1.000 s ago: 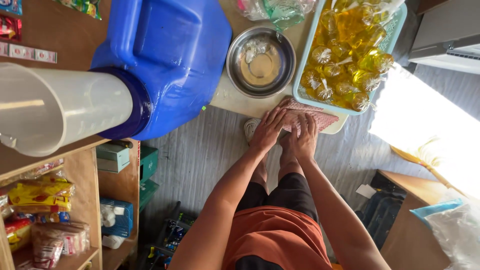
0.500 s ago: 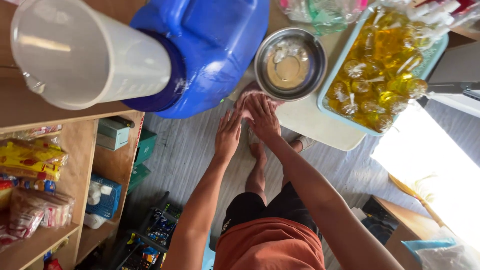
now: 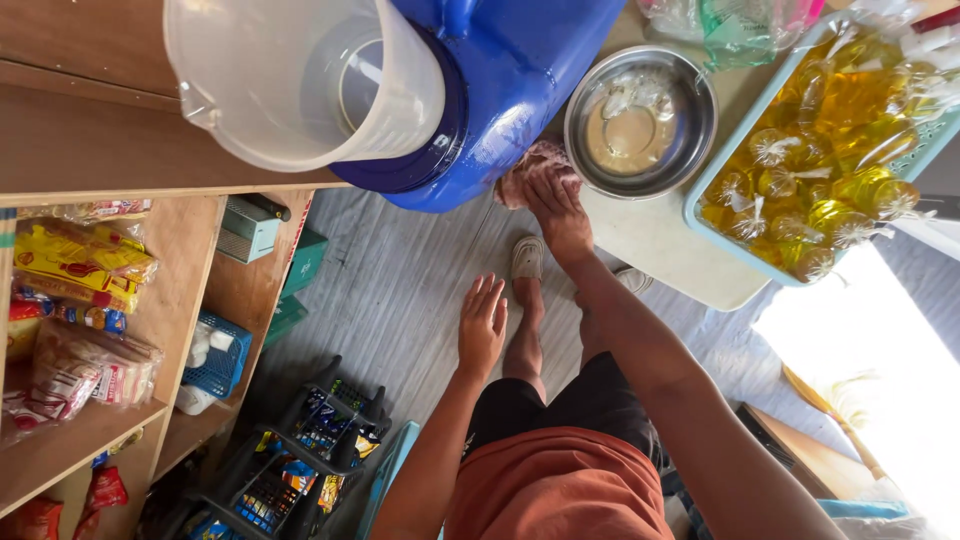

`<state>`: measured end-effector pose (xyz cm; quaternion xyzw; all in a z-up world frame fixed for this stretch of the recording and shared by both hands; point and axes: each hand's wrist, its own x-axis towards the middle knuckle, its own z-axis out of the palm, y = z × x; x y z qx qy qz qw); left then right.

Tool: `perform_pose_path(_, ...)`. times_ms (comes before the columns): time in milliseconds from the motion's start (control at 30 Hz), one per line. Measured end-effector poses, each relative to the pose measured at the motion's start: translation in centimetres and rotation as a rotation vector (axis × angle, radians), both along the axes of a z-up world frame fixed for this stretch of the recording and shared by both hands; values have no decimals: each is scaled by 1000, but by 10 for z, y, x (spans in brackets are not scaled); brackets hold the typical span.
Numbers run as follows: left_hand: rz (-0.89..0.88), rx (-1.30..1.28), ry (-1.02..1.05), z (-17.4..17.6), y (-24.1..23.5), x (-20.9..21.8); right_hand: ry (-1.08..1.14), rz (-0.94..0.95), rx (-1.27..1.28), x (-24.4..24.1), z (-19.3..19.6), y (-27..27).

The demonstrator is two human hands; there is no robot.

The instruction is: The person pours cooking oil from a large blue container into a small cup, then transfers the oil into small plastic bags, sealing each bag by hand.

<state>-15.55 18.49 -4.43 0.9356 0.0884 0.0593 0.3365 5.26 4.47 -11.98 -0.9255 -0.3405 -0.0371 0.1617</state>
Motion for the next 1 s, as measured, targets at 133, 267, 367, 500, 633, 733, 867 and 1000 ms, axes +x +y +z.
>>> perform_pose_path(133, 61, -150, 35, 1, -14, 12, 21, 11, 133, -30, 33, -40)
perform_pose_path(267, 125, -667, 122, -50, -43, 15, 296, -167, 403, -81, 42, -73)
perform_pose_path(367, 147, -1186, 302, -67, -76, 28, 640, -373, 567, -125, 73, -79)
perform_pose_path(500, -123, -2217, 145, -87, -117, 25, 842, -585, 557, -169, 111, -85)
perform_pose_path(633, 314, -1909, 809, 23, -120, 50, 1298, -714, 1654, -168, 104, -96)
perform_pose_path(733, -45, -1740, 460, 14, -143, 28, 870, -869, 1082, -170, 81, -108)
perform_pose_path(867, 94, -1757, 579, 23, -166, 17, 772, -815, 1052, -163, 115, -102)
perform_pose_path(1000, -93, -1180, 157, 41, -152, 42, 1265, -740, 1458, -162, 138, -83)
